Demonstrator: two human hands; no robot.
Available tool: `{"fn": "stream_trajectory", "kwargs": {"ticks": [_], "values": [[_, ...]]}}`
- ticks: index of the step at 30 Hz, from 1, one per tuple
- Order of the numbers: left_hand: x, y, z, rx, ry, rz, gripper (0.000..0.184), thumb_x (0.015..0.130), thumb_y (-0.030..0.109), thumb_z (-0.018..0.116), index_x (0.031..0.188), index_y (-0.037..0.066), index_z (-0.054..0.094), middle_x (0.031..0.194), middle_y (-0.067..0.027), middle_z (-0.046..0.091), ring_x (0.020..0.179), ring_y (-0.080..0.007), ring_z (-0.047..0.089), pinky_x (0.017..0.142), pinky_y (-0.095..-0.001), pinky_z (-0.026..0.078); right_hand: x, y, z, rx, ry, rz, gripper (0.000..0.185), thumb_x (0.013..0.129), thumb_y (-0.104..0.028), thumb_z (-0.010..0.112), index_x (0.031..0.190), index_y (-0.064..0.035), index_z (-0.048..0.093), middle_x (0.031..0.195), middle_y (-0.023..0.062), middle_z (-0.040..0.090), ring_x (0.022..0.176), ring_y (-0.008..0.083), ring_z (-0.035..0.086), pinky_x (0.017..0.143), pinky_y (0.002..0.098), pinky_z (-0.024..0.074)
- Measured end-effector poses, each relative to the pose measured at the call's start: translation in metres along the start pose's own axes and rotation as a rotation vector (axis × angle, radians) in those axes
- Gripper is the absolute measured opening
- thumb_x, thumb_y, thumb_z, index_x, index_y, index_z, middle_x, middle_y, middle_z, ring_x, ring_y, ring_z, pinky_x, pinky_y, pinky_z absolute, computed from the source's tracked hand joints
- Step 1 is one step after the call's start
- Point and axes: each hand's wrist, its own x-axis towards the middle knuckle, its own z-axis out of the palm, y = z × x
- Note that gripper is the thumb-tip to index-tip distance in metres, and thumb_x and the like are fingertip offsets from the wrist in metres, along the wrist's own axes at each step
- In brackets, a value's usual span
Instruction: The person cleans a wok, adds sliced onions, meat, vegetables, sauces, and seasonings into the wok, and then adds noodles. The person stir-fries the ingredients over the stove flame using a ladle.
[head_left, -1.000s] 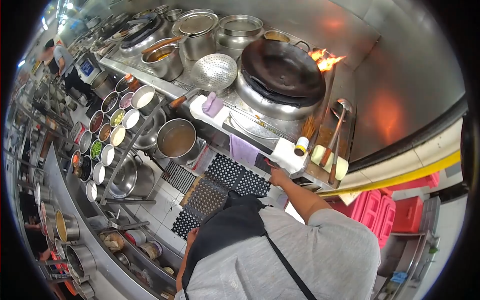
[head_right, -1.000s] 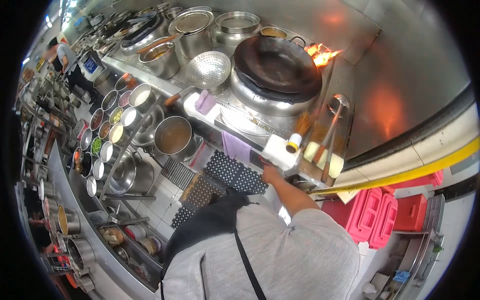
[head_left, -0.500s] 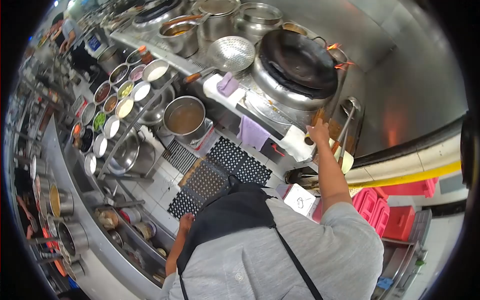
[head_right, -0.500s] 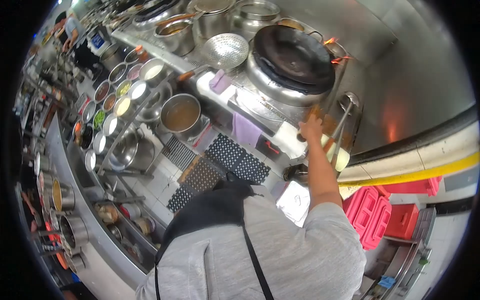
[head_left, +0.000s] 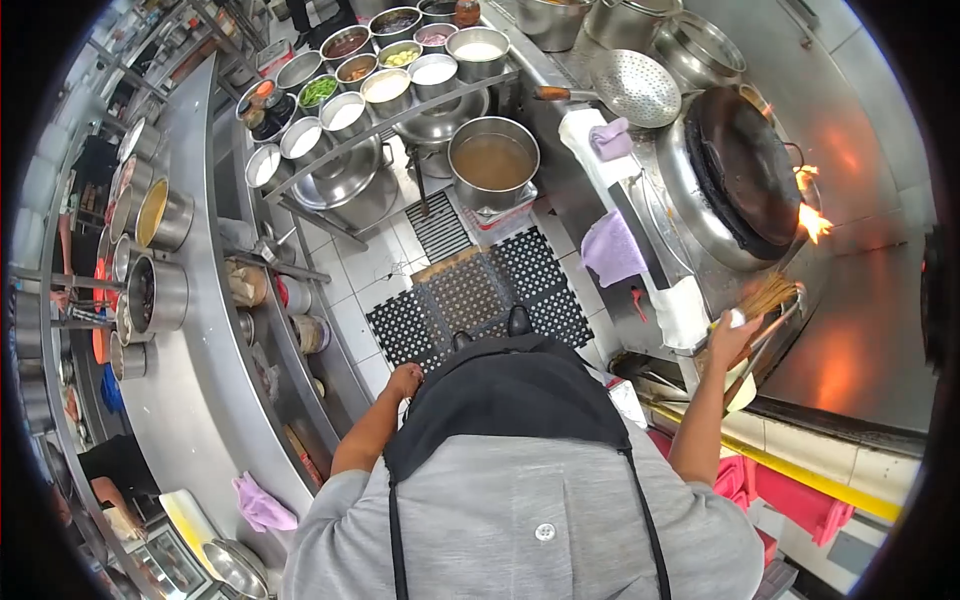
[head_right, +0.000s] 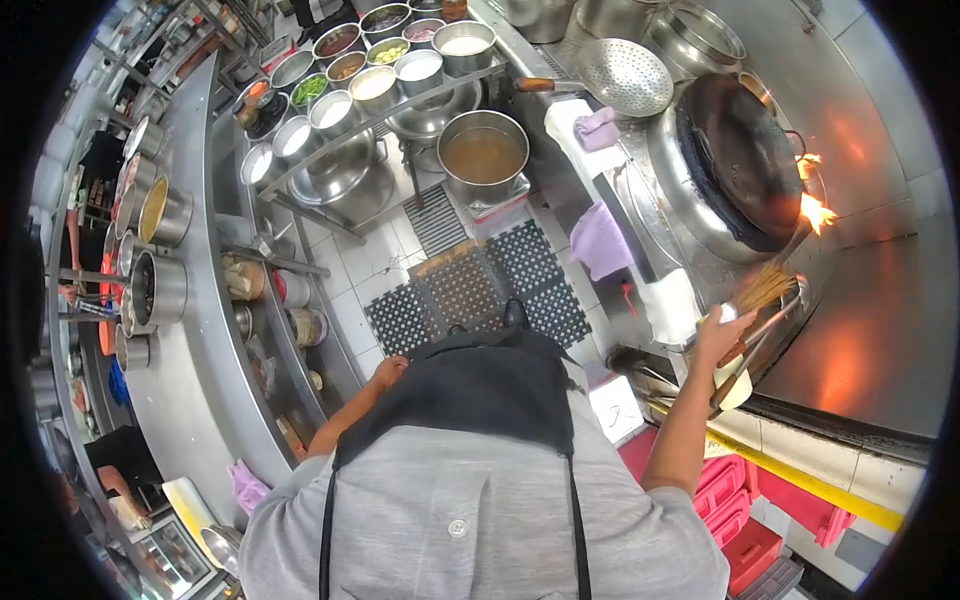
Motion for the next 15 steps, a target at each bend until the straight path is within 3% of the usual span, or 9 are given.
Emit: {"fn": "stream_trajectory", "kwargs": {"ticks": [2,4,6,7,10,12,14,15], "values": [[-0.005,0.002,-0.003,-0.016,-0.061,-0.081,0.022,0.084,0.020,0.053,0.092,0.005,0.067,0.088,-0.0166,0.069,0.086,-0.0310,0.066,0.078,-0.0371,0.051,-0.023,0.044,0.028,-0.073,-0.158,-0.145,0.079,0.084,-0.021,0.061,0.145,0.0071,0.021,0.144,0.0292,0.035,0.135,0.0385,0.036,0.110,0.0367,0.0291],[0.004,-0.010,0.003,-0.013,-0.061,-0.062,0.021,0.085,0.020,0.052,0.089,0.004,0.066,0.085,-0.0155,0.069,0.082,-0.0310,0.066,0.075,-0.0364,0.051,-0.034,0.024,0.018,-0.076,-0.462,0.214,0.076,0.085,-0.022,0.059,0.146,0.0062,0.022,0.143,0.0301,0.036,0.134,0.0392,0.037,0.110,0.0369,0.0294],[0.028,-0.025,0.012,-0.141,-0.117,-0.089,0.021,0.085,0.019,0.052,0.090,0.004,0.066,0.086,-0.0151,0.069,0.083,-0.0308,0.066,0.076,-0.0363,0.051,-0.034,0.006,0.002,-0.031,-0.437,0.227,0.077,0.085,-0.023,0.059,0.146,0.0057,0.022,0.143,0.0308,0.036,0.133,0.0399,0.038,0.109,0.0370,0.0300],[0.029,-0.022,0.009,-0.264,-0.170,-0.131,0.021,0.085,0.018,0.052,0.092,0.004,0.066,0.087,-0.0147,0.069,0.084,-0.0305,0.066,0.077,-0.0362,0.051,-0.037,0.000,-0.001,0.021,-0.304,0.135,0.077,0.084,-0.022,0.059,0.146,0.0055,0.022,0.143,0.0318,0.035,0.133,0.0410,0.037,0.110,0.0382,0.0294],[0.039,-0.002,-0.001,-0.110,-0.110,-0.057,0.020,0.086,0.016,0.054,0.097,0.003,0.066,0.090,-0.0139,0.070,0.087,-0.0285,0.066,0.079,-0.0358,0.050,-0.054,0.002,0.003,0.032,-0.103,-0.021,0.077,0.082,-0.023,0.060,0.145,0.0053,0.025,0.144,0.0322,0.034,0.134,0.0410,0.036,0.111,0.0389,0.0280],[0.036,0.021,-0.009,-0.107,-0.065,-0.061,0.021,0.086,0.017,0.056,0.099,0.003,0.066,0.092,-0.0138,0.070,0.088,-0.0282,0.066,0.080,-0.0357,0.050,-0.048,0.030,0.013,-0.049,-0.427,0.117,0.077,0.081,-0.023,0.060,0.145,0.0048,0.026,0.144,0.0302,0.036,0.133,0.0389,0.038,0.111,0.0376,0.0278],[0.033,0.036,-0.013,-0.114,-0.014,-0.068,0.022,0.086,0.017,0.057,0.101,0.003,0.066,0.093,-0.0138,0.070,0.089,-0.0279,0.066,0.081,-0.0356,0.050,-0.027,0.027,0.002,0.194,-0.414,0.412,0.074,0.079,-0.021,0.063,0.143,0.0016,0.032,0.139,0.0229,0.043,0.128,0.0320,0.043,0.106,0.0354,0.0328],[0.030,0.039,-0.014,-0.154,0.004,-0.057,0.024,0.086,0.018,0.059,0.103,0.004,0.067,0.094,-0.0141,0.070,0.090,-0.0281,0.066,0.081,-0.0362,0.050,-0.019,0.022,-0.005,0.255,-0.332,0.440,0.073,0.078,-0.019,0.066,0.141,0.0010,0.034,0.135,0.0198,0.046,0.124,0.0304,0.046,0.104,0.0354,0.0351]]}}
